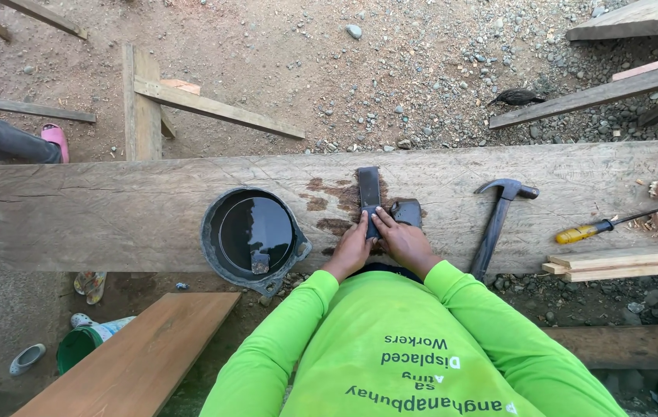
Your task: Checking and inspecting a chisel or small blade while working at a carpentry bench.
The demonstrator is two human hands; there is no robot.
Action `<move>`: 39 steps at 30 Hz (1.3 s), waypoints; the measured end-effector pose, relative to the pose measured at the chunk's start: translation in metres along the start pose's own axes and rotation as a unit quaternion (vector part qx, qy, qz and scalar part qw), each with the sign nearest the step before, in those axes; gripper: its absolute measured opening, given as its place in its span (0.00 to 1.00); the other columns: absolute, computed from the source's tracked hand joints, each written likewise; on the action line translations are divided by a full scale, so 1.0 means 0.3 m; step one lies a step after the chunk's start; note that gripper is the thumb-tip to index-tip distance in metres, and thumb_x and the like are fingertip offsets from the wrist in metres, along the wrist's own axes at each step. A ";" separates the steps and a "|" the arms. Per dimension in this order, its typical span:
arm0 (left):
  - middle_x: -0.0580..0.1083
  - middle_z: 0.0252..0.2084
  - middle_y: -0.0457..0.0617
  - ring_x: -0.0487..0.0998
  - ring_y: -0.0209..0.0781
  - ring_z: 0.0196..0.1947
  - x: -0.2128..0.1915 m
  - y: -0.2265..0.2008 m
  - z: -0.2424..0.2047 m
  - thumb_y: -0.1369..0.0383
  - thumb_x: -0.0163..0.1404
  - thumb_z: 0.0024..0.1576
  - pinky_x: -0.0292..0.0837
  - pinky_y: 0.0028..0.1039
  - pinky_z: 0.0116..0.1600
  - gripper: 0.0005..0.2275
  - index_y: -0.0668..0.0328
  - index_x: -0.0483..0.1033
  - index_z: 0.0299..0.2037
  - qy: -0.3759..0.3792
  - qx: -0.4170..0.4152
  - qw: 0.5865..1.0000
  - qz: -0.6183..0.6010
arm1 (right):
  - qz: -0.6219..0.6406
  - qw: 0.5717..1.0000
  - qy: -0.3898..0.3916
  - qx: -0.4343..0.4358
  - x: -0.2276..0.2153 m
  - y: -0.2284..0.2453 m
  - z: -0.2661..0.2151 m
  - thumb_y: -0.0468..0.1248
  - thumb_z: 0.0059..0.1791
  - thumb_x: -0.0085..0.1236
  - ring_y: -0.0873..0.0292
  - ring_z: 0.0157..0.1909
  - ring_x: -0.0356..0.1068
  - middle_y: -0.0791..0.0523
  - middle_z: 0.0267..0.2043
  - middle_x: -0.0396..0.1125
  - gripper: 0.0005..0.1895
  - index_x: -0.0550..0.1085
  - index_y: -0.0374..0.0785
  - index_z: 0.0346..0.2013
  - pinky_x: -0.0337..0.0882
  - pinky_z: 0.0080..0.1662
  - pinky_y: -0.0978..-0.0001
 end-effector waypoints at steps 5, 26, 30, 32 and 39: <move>0.71 0.55 0.67 0.72 0.64 0.56 -0.011 -0.025 -0.031 0.67 0.51 0.61 0.67 0.46 0.60 0.35 0.64 0.45 0.75 0.007 -0.010 1.000 -0.004 | -0.001 1.000 0.017 0.012 0.005 0.009 -0.023 0.45 0.49 0.55 0.48 0.43 0.77 0.52 0.75 0.54 0.33 0.63 0.41 0.68 0.77 0.41 0.56; 0.73 0.53 0.58 0.77 0.50 0.51 -0.072 -0.063 0.017 0.69 0.50 0.61 0.73 0.38 0.57 0.35 0.56 0.44 0.77 0.008 -0.076 0.990 -0.115 | -0.026 0.998 0.036 0.034 -0.021 -0.031 0.054 0.43 0.50 0.55 0.49 0.39 0.78 0.52 0.76 0.53 0.33 0.62 0.40 0.69 0.77 0.39 0.56; 0.73 0.53 0.61 0.76 0.51 0.51 0.011 -0.003 -0.071 0.73 0.53 0.61 0.71 0.39 0.57 0.35 0.58 0.47 0.77 0.012 -0.042 0.994 -0.098 | 0.012 1.000 -0.004 -0.002 0.040 0.009 -0.048 0.42 0.48 0.56 0.47 0.38 0.77 0.49 0.74 0.54 0.33 0.64 0.37 0.67 0.77 0.39 0.56; 0.73 0.55 0.60 0.76 0.48 0.52 0.000 -0.012 -0.065 0.73 0.53 0.61 0.71 0.38 0.58 0.35 0.56 0.48 0.77 0.014 -0.052 0.992 -0.111 | 0.020 1.000 0.005 0.005 0.030 0.012 -0.040 0.44 0.49 0.56 0.47 0.38 0.77 0.50 0.74 0.54 0.32 0.64 0.38 0.67 0.77 0.40 0.54; 0.76 0.52 0.56 0.79 0.45 0.47 -0.069 -0.024 0.100 0.73 0.54 0.58 0.75 0.35 0.54 0.35 0.55 0.50 0.76 -0.008 -0.040 0.991 -0.128 | -0.017 0.999 0.008 0.034 -0.075 -0.030 0.090 0.44 0.51 0.55 0.47 0.40 0.77 0.52 0.74 0.55 0.31 0.65 0.39 0.67 0.77 0.41 0.54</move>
Point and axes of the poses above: each hand's wrist, its own z-axis towards the middle knuckle, its own x-axis out of the palm, y = z × x, the point moved 10 cm from there along z, towards the middle knuckle
